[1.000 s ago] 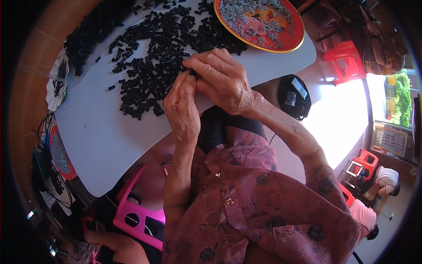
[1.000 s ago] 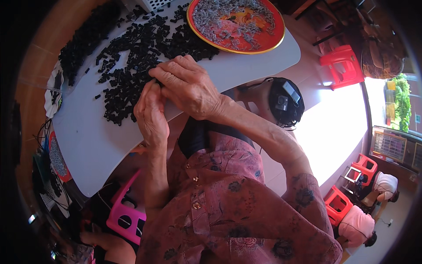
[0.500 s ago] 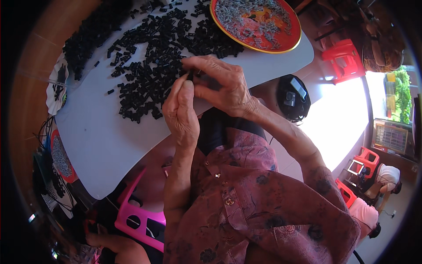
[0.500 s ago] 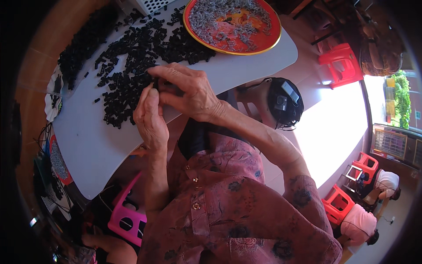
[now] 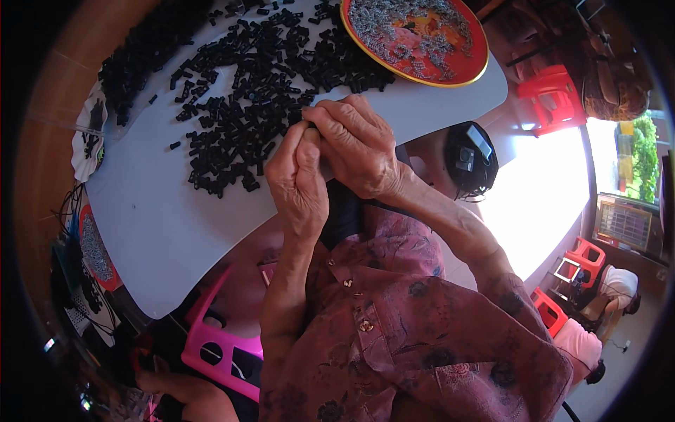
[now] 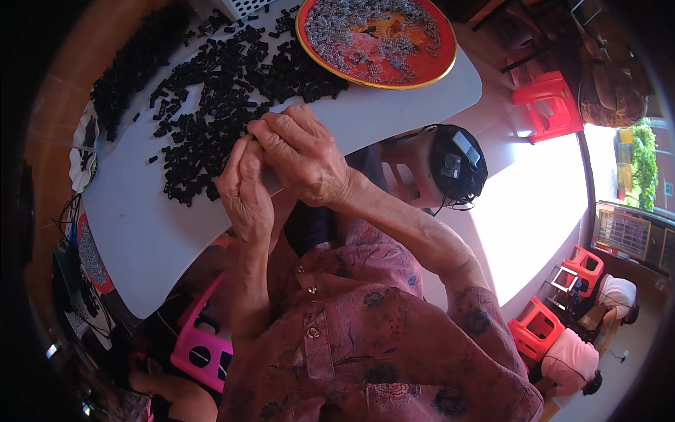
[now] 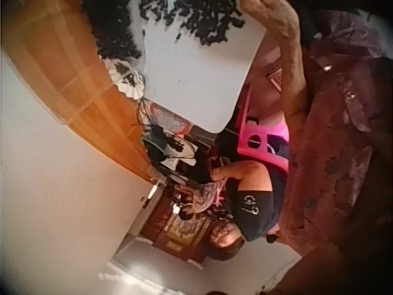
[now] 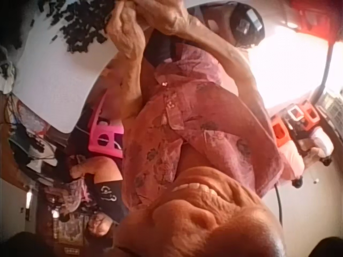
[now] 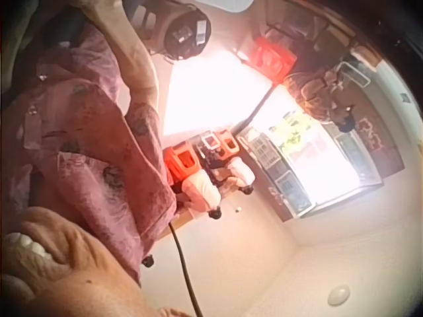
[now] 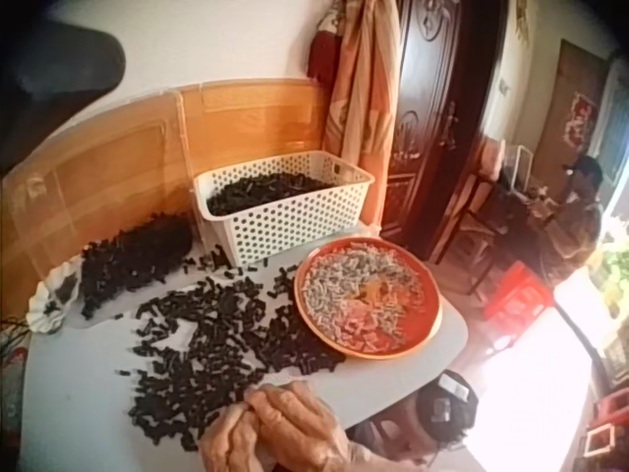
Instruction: The person assembles components by taking metal pieces from a round tray and black plastic parts from the table, fitting the metal pieces into the plastic parts by hand.
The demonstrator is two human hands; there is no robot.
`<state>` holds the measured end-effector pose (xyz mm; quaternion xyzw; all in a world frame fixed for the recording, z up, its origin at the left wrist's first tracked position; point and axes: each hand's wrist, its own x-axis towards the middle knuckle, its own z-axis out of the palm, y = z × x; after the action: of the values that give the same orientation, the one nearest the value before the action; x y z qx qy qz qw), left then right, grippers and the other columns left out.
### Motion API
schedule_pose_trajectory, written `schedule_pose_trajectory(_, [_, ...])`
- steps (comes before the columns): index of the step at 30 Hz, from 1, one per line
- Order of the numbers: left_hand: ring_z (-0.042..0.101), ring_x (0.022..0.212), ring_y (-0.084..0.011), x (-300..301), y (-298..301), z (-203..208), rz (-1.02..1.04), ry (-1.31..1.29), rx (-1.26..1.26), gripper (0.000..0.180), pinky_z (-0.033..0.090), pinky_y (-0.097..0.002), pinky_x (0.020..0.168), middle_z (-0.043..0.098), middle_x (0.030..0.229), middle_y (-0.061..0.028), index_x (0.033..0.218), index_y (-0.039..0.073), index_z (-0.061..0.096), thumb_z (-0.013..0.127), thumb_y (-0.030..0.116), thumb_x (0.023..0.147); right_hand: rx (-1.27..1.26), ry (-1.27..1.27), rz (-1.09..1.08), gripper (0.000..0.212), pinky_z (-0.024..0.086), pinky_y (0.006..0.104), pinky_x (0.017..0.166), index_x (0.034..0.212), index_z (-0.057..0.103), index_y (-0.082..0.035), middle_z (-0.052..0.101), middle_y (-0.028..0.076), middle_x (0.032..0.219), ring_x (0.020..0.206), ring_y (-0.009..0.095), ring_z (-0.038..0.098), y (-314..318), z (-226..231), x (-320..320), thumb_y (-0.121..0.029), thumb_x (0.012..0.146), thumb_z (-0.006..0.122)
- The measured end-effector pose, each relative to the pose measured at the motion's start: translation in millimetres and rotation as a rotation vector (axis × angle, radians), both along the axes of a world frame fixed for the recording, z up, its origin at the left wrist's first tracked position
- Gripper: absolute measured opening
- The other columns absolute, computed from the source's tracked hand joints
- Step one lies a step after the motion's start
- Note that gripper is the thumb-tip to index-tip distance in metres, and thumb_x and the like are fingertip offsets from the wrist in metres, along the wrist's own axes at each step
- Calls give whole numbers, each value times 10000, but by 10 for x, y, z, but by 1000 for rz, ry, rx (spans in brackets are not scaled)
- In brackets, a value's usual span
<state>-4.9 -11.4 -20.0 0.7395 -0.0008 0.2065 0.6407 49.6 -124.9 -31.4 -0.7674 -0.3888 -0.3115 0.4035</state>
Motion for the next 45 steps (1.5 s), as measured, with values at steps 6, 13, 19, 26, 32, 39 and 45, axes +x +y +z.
schedule_pose_trajectory(6, [484,717,-85,29,-28,62,0,56,-60,289,418,-239,642,575,780,-34,1049,-68,588,473,184,969,21,38,44,419,471,371,700,1032,597,46,583,155,950,786,306,555,-24,59,31,-54,639,701])
schedule_pose_trajectory(13, [547,749,-123,2,-2,5,-5,157,-228,401,438,-263,704,627,864,-77,1025,-45,599,358,274,996,74,318,155,368,500,340,682,1065,618,4,612,141,951,802,264,615,-67,321,139,-35,710,708])
schedule_pose_trajectory(19, [586,770,-155,9,-66,36,-131,-21,-344,394,456,-278,669,633,873,-112,937,-52,582,346,257,997,11,189,-149,258,472,348,656,932,630,40,627,146,810,728,228,588,51,1588,1351,-185,813,675])
schedule_pose_trajectory(26, [548,731,-148,-23,77,98,-115,55,-315,395,442,-277,706,629,877,-123,977,-59,573,338,259,957,-233,-5,199,168,518,319,670,917,675,-37,653,99,801,714,229,646,699,1092,1507,-136,781,683])
schedule_pose_trajectory(32, [599,772,-185,4,49,98,-171,48,-339,375,459,-293,660,616,880,-120,924,-73,562,357,233,990,-639,170,495,141,515,377,752,928,667,-11,641,129,852,826,301,632,1162,716,1168,-60,803,626])
schedule_pose_trajectory(39, [592,761,-151,-12,25,167,-167,62,-356,288,456,-274,660,616,849,-95,948,-56,571,419,186,979,-814,147,419,104,519,384,698,825,621,21,637,148,798,767,327,631,1213,660,1140,-32,737,635])
schedule_pose_trajectory(45, [549,701,-109,-13,-42,123,-66,96,-496,211,436,-239,696,640,834,-72,997,-26,593,489,149,943,-390,460,477,143,499,265,615,849,636,-19,622,77,701,641,175,632,669,743,953,-24,707,645])
